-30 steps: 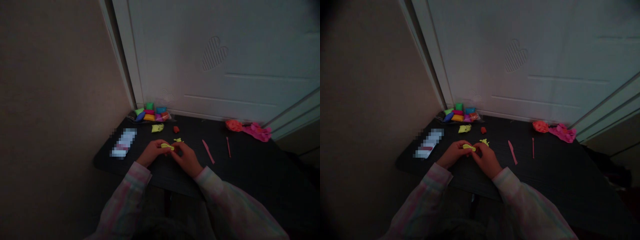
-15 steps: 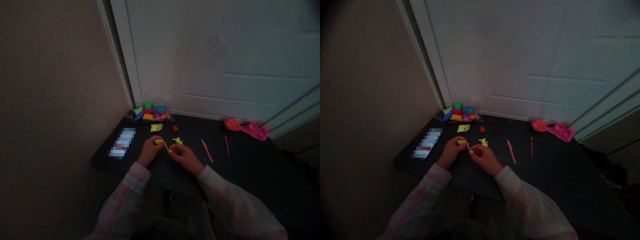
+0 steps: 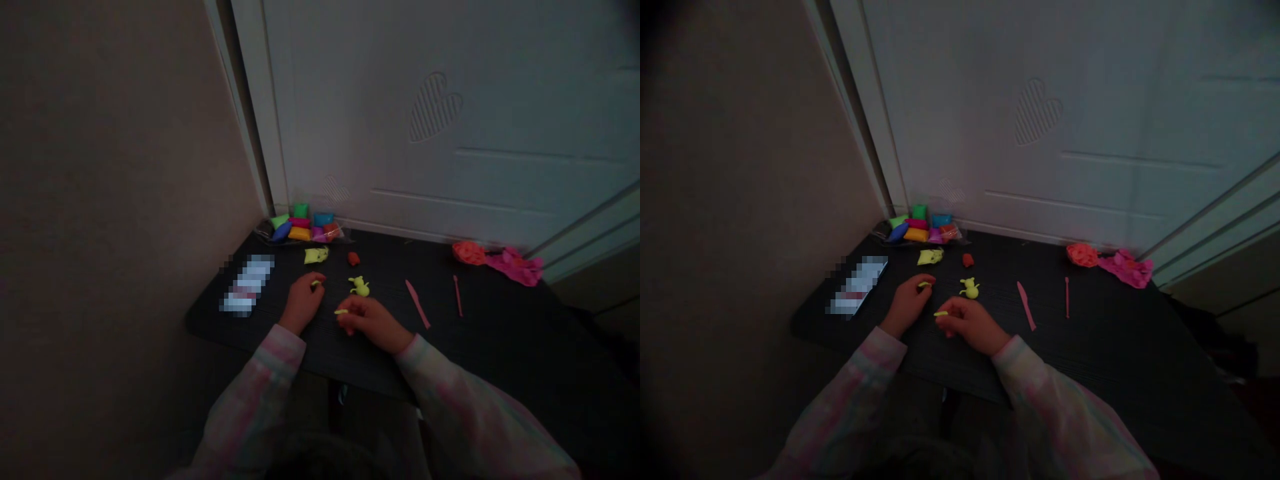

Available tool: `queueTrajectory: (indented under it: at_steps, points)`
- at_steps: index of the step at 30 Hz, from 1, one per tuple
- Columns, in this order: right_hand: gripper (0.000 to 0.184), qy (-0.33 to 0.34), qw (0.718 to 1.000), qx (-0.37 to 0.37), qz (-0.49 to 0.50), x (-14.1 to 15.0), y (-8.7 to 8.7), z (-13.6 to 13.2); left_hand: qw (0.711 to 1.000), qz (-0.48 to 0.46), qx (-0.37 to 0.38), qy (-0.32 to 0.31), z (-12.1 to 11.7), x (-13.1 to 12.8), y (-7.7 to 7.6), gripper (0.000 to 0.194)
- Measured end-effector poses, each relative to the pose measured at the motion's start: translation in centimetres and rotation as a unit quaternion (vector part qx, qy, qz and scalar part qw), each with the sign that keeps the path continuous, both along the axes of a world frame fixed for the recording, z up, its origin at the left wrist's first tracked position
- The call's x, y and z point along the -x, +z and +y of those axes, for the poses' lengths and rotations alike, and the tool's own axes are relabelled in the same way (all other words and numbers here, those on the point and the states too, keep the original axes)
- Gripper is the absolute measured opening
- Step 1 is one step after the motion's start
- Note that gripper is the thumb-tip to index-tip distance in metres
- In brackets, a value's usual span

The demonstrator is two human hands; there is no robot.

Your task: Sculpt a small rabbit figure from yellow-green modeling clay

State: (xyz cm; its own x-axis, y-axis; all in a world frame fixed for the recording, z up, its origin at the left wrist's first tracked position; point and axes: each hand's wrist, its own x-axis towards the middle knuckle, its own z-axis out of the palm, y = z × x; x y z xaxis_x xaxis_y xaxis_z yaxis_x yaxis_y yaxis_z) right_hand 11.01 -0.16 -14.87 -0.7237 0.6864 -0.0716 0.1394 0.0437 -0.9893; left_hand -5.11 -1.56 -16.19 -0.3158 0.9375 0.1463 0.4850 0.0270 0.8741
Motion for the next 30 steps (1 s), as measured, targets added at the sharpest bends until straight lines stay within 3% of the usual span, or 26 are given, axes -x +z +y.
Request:
queueTrajectory:
  at_steps: [4, 9, 12, 16, 21, 30]
  points:
    - [0.034, -0.013, 0.999, -0.024, -0.023, 0.1, -0.7, -0.2, 0.997, 0.077, -0.006, -0.027, 0.0, -0.2, -0.4, 0.021]
    - [0.017, 0.0, 0.997, -0.075, -0.032, 0.2, -0.9, -0.2, 0.989, 0.139, -0.005, -0.042, 0.0, -0.2, -0.6, 0.019]
    - [0.017, 0.013, 0.996, -0.087, -0.026, 0.3, -0.9, -0.1, 0.985, 0.164, -0.006, -0.044, 0.1, -0.2, -0.7, 0.018]
    - [0.024, 0.009, 0.996, -0.085, -0.017, 0.3, -1.1, -0.1, 0.98, 0.194, -0.011, -0.047, 0.1, -0.2, -0.8, 0.019]
    - [0.017, 0.0, 0.997, -0.068, -0.033, 0.2, -1.5, -0.1, 0.975, 0.219, -0.015, -0.042, 0.0, -0.2, -1.0, 0.022]
    - [0.014, -0.01, 0.991, -0.128, -0.036, 0.1, -0.6, 0.2, 0.971, 0.237, -0.015, -0.039, 0.1, -0.1, -1.0, 0.019]
